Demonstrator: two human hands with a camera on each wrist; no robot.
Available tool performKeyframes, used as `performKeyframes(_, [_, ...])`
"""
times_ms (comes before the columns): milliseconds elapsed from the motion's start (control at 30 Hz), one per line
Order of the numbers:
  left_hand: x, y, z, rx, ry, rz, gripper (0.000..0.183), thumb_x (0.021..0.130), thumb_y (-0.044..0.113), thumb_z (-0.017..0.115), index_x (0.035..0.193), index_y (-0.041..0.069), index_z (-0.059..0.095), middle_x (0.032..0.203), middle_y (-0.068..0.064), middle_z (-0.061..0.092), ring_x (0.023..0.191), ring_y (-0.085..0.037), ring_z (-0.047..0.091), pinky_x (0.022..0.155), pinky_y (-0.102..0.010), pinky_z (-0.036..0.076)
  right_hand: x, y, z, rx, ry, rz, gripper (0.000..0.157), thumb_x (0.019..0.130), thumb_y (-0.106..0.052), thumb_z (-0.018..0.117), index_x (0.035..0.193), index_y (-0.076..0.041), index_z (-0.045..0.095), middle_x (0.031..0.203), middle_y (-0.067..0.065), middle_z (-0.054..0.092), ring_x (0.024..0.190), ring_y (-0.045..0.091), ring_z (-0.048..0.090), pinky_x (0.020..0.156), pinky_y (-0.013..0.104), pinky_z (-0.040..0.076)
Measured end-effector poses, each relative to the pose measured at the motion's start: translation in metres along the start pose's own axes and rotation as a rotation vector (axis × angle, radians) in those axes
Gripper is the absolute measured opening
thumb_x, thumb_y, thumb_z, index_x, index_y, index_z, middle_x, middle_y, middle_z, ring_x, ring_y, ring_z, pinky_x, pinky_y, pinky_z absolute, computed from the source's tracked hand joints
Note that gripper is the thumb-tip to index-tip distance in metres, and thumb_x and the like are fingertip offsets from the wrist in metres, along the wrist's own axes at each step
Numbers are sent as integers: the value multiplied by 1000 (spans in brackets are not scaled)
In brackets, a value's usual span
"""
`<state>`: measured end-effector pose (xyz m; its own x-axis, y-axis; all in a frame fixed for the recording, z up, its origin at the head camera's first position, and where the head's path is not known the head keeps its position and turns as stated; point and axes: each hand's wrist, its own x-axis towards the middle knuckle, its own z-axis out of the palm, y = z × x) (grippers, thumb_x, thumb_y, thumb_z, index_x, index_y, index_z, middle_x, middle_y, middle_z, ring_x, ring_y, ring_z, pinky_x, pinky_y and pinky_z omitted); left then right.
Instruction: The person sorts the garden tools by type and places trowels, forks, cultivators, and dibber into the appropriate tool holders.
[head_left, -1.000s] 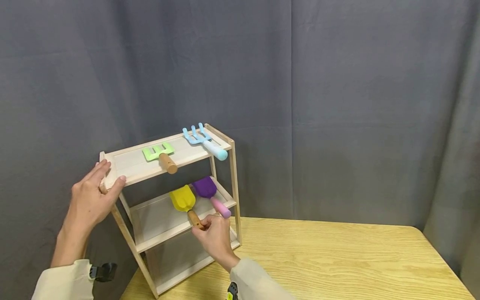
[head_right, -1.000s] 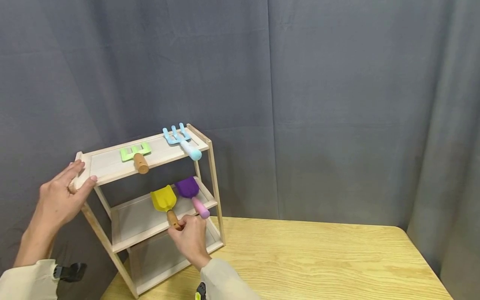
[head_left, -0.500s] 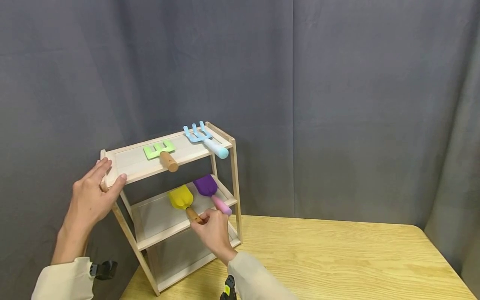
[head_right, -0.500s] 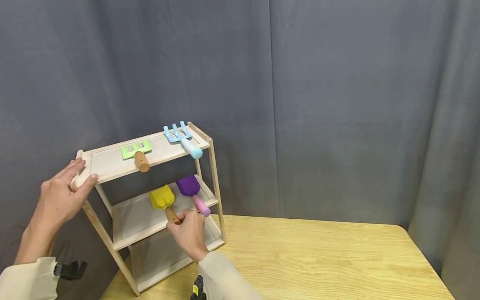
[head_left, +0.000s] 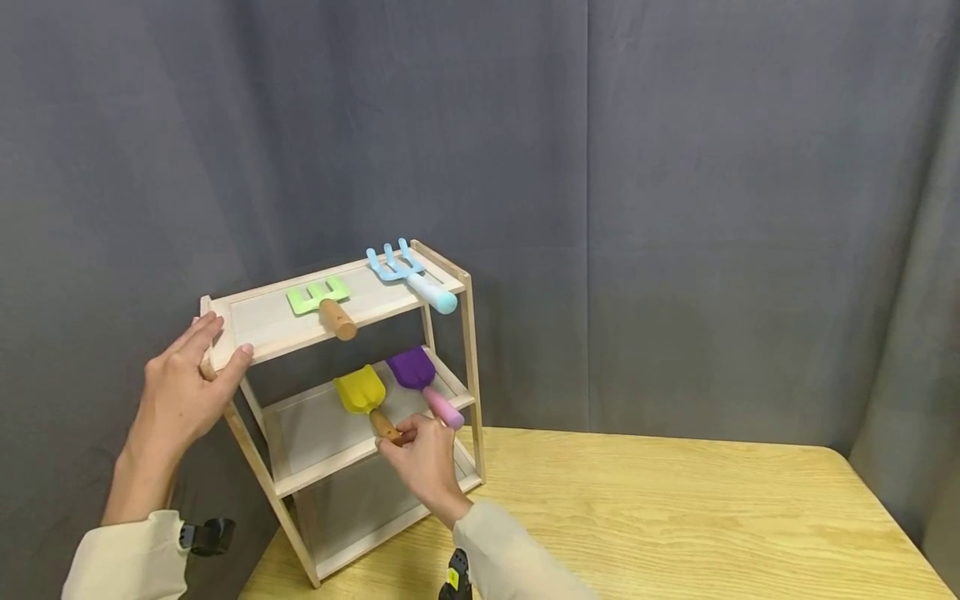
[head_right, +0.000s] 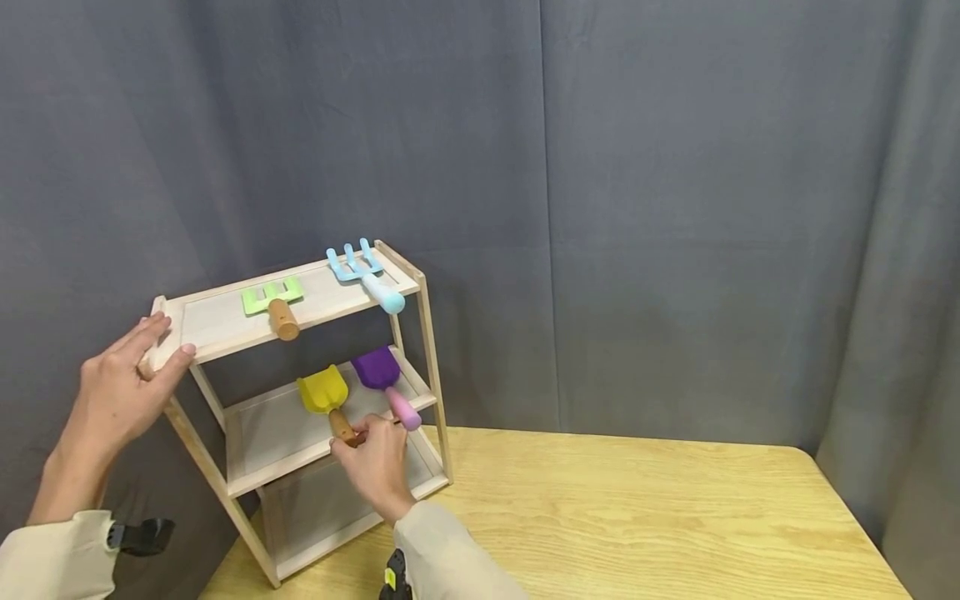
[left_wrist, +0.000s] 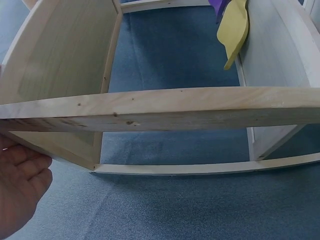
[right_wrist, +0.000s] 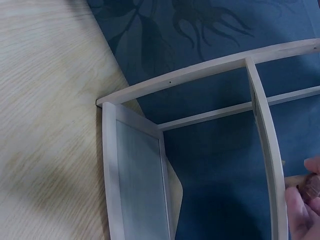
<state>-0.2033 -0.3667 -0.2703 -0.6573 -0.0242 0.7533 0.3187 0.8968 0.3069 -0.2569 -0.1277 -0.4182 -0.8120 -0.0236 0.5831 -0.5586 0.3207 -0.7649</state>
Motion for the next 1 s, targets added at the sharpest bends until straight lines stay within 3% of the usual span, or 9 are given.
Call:
performKeyframes(200, [3,0,-2,16,-38,-21,58,94,30,59,132,-13,50,139,-29,46,131,-45,38,104,-59,29,-1,1,-6,18,-22,11,20,69,-13,78,83,-1,70,70,1,69,60,2,61,58,15,48])
performKeyframes(333, [1,-1,-4,23,-54,-31,59,95,32,58,133,-12,49,140,-28,45,133,-44,36,104,-60,28,-1,-2,-15,48,-56,22,25,72,-14,78,90,2,70,79,6,71,67,13,66,61,20,52])
performKeyframes(567, [-3,-2,-5,3,-42,-54,57,95,31,59,132,-11,51,141,-27,44,133,-44,36,104,-62,27,-2,-8,-36,87,-120,-33,33,76,-17,79,102,2,70,97,14,71,78,21,70,67,27,55])
performKeyframes(800, [-5,5,-1,-12,19,-49,55,93,29,61,129,-12,54,139,-27,47,131,-43,39,103,-60,30,-8,-5,-86,106,-190,-63,36,82,-17,77,114,-5,68,104,6,70,89,20,68,73,31,55])
performKeyframes(1000, [-7,14,-2,5,115,-60,48,92,24,61,125,-11,58,129,-29,54,126,-45,45,100,-60,34,-15,6,-138,121,-180,-109,34,83,-14,77,115,-10,67,101,2,70,91,22,68,75,40,55])
